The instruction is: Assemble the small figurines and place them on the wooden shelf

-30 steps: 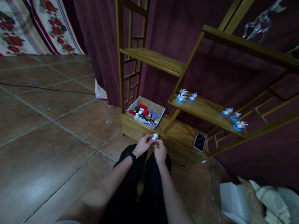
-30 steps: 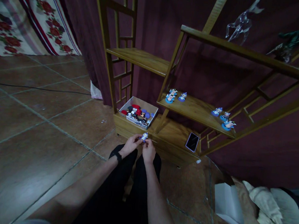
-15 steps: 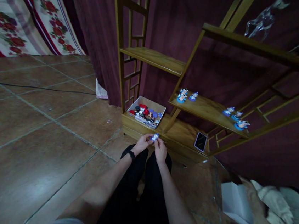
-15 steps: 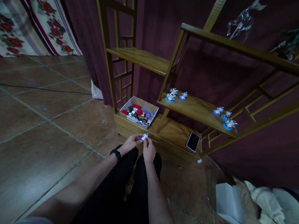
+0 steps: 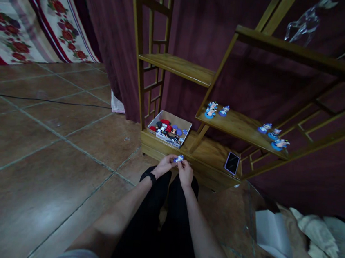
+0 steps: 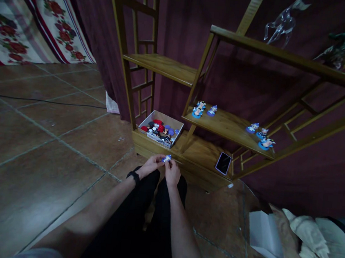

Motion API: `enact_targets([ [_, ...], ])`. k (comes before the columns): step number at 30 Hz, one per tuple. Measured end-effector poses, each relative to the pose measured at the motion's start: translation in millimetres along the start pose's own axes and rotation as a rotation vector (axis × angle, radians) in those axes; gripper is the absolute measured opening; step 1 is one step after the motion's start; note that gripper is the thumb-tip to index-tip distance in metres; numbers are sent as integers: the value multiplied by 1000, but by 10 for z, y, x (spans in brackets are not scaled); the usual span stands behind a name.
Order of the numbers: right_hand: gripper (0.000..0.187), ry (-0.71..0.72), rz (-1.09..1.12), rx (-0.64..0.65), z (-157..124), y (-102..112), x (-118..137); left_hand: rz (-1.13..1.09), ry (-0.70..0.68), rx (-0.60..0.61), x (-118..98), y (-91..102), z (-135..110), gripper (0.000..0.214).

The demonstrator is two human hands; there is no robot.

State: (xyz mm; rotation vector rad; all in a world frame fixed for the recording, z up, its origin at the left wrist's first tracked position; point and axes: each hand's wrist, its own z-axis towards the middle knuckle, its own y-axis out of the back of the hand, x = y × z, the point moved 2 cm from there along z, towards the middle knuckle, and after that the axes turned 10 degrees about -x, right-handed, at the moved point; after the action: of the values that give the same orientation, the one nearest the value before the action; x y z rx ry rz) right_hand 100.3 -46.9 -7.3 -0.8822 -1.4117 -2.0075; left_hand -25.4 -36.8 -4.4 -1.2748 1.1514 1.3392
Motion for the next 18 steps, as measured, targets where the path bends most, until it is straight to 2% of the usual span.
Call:
enact_targets([
  [4,22,-4,20,3,5,-3,0,-39,37,30,5,1,8,21],
  [18,30,-26,-32,61,-17,31,39,-236,157,-51,155,-37,68,11],
])
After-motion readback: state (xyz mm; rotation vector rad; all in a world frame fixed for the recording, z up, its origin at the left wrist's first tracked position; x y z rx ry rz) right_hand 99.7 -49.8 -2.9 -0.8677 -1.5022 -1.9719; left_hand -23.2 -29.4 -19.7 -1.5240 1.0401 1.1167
